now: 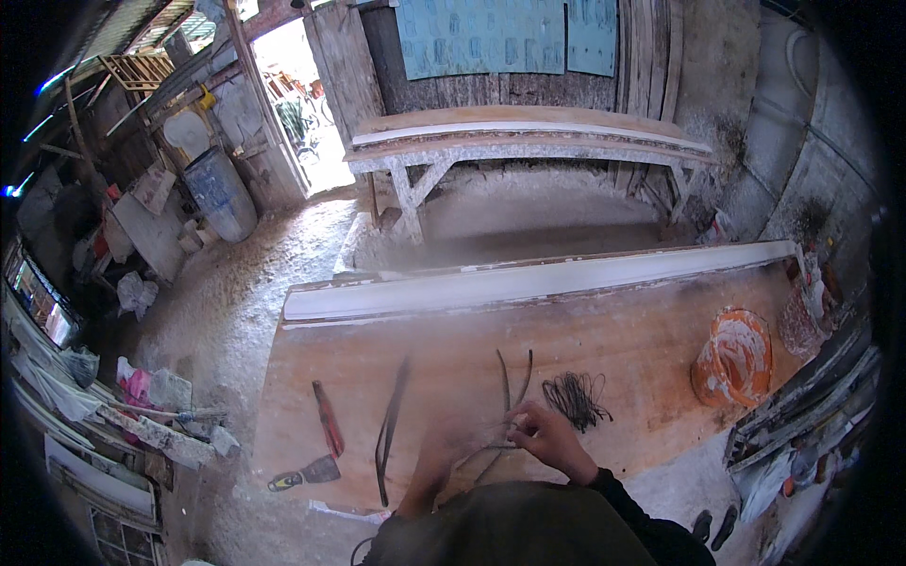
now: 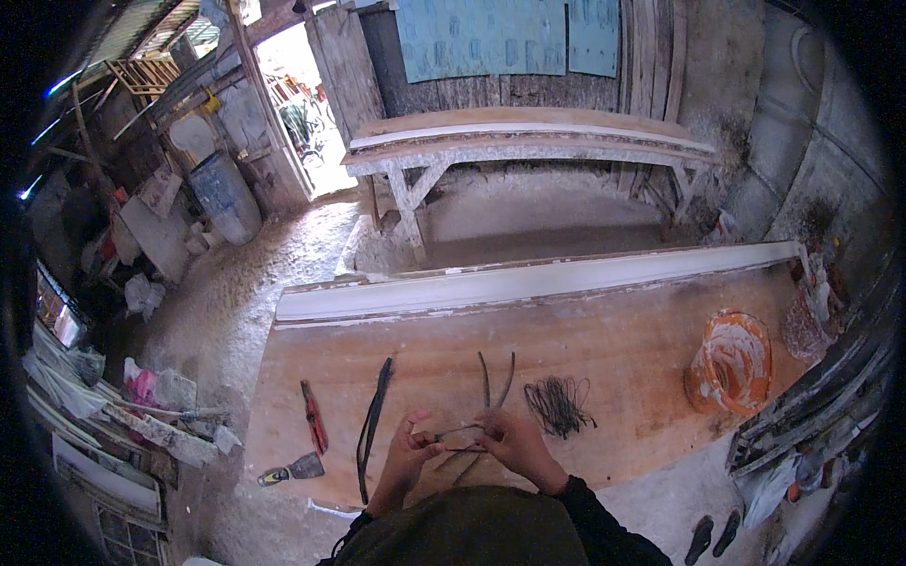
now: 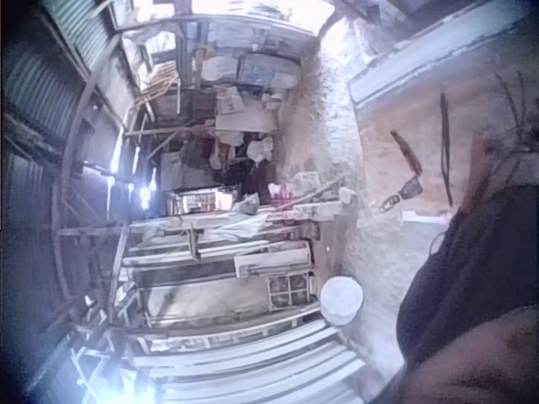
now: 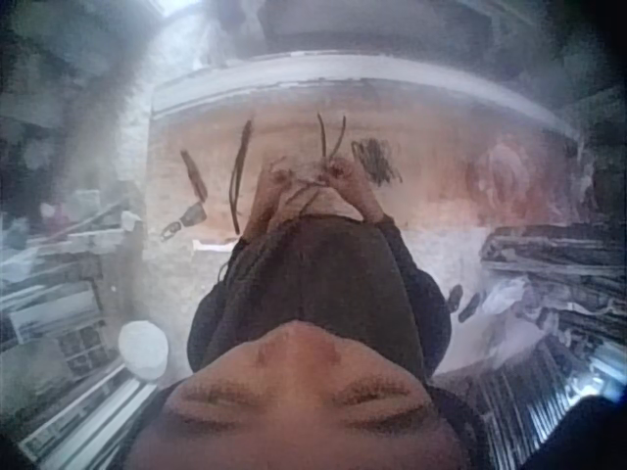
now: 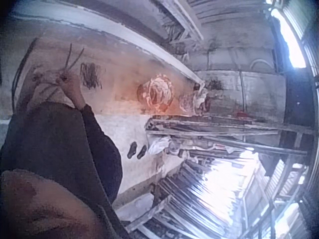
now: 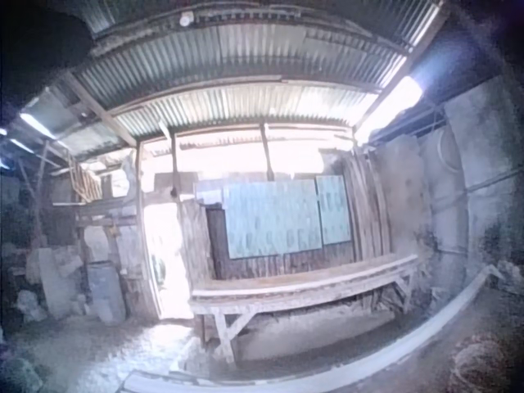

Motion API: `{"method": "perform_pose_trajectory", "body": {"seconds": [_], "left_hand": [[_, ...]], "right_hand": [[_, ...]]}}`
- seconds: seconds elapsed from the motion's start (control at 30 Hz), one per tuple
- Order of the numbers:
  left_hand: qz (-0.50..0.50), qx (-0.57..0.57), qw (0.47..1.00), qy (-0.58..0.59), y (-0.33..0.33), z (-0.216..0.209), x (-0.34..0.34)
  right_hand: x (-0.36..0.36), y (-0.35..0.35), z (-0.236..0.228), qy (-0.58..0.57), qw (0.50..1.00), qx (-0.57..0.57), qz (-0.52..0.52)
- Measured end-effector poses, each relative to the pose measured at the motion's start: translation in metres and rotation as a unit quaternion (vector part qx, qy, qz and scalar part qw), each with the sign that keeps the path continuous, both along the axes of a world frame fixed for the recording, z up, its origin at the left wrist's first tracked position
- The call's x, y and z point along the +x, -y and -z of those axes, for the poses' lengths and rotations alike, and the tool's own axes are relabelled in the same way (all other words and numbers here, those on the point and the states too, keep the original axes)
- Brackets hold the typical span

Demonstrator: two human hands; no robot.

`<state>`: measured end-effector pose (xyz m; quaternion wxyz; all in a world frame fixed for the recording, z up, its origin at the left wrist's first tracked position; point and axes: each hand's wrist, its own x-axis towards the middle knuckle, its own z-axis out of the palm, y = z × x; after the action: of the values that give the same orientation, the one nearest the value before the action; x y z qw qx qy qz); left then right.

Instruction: The person repeatedly bends thin metal rods by hand on a wooden workbench. They pick up individual rods, bend them into curved shapes, and place them back on the table. The process is repeated multiple times with similar rods.

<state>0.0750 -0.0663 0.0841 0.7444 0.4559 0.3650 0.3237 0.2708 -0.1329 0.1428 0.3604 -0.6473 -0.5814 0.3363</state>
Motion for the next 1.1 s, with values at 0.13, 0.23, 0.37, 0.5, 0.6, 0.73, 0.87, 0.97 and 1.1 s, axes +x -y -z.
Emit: {"method": "perform_pose_trajectory", "body": {"seconds": [0.13,0.23,0.37,0.5,0.6,0.73,0.87,0.97,1.1], "left_hand": [[0.196,0.025,0.980,-0.027,0.014,-0.042,-0.001],[0.247,0.109,0.962,-0.029,0.023,-0.050,0.008],[0.111,0.073,0.981,-0.144,0.015,-0.005,0.001],[-0.074,0.092,0.984,-0.135,-0.005,0.015,-0.002],[-0.128,0.118,0.981,-0.085,-0.013,0.027,-0.002],[-0.129,0.104,0.985,-0.046,-0.016,0.034,-0.004],[-0.080,0.129,0.983,-0.103,-0.014,0.039,-0.007],[-0.053,0.088,0.988,-0.112,-0.010,0.026,-0.004],[0.035,0.065,0.988,-0.134,0.000,0.008,0.000]], "right_hand": [[-0.005,-0.002,0.008,0.156,0.987,0.007,0.042],[-0.002,-0.004,0.022,0.107,0.990,0.031,0.086],[0.004,-0.007,0.026,0.069,0.981,0.143,0.113],[0.003,-0.002,0.018,0.087,0.975,0.198,0.061],[-0.004,0.002,0.000,-0.205,0.976,-0.005,-0.075],[-0.007,0.008,-0.012,-0.392,0.900,-0.079,-0.174],[-0.007,0.008,-0.015,-0.398,0.896,-0.098,-0.172],[-0.002,0.008,0.004,-0.420,0.892,-0.096,-0.140],[0.001,0.005,0.017,-0.431,0.896,-0.077,-0.073]]}}
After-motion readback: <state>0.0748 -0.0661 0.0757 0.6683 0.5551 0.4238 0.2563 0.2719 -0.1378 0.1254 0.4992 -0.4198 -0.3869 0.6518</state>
